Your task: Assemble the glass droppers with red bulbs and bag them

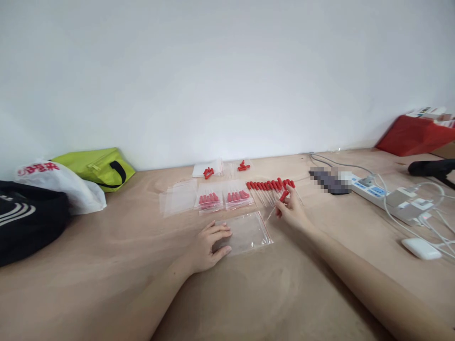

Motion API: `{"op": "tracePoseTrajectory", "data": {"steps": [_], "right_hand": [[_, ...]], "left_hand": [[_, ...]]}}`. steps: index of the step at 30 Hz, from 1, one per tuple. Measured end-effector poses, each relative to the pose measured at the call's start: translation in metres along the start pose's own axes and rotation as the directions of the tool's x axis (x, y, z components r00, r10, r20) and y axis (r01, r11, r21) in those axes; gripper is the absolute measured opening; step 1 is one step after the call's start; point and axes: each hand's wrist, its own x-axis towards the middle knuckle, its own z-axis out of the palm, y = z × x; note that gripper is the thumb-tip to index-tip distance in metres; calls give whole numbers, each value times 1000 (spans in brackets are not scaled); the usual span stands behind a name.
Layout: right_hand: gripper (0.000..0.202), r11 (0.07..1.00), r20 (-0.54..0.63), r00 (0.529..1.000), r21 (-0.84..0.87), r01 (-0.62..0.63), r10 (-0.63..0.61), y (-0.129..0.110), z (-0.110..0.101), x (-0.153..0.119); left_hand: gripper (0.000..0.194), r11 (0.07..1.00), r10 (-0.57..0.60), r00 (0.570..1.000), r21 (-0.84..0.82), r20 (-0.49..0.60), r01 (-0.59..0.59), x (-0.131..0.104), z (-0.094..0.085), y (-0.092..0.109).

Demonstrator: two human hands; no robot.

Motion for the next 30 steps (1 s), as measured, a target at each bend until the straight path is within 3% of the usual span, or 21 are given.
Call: {"op": "tracePoseTrajectory", "data": {"steps": [4,10,14,18,25,28,30], "right_hand": [[67,978,-39,999,207,-24,33,4,15,-20],[47,899,170,980,406,-162,99,3,23,-31],[39,953,291,951,242,-181,107,6,14,-31],[31,999,362,932,26,-41,29,10,11,-29],[30,999,343,939,-26,20,-10,12,20,-31],[38,999,418,909,-42,27,-7,11,18,-29],[38,992,374,927,-108,71,-26,10,11,-20]], "left_hand": [[33,1000,-18,1000,-18,18,19,0,-1,2],[51,990,-91,994,-105,56,96,-3,-4,5],[52,994,-61,997,-85,54,65,-2,-3,5],[52,995,-51,998,-79,49,54,-2,-2,4],[50,995,-36,998,-91,49,40,-1,-4,5],[50,995,-31,998,-88,63,36,0,-5,6],[47,995,-28,997,-89,73,35,0,-6,6]]}}
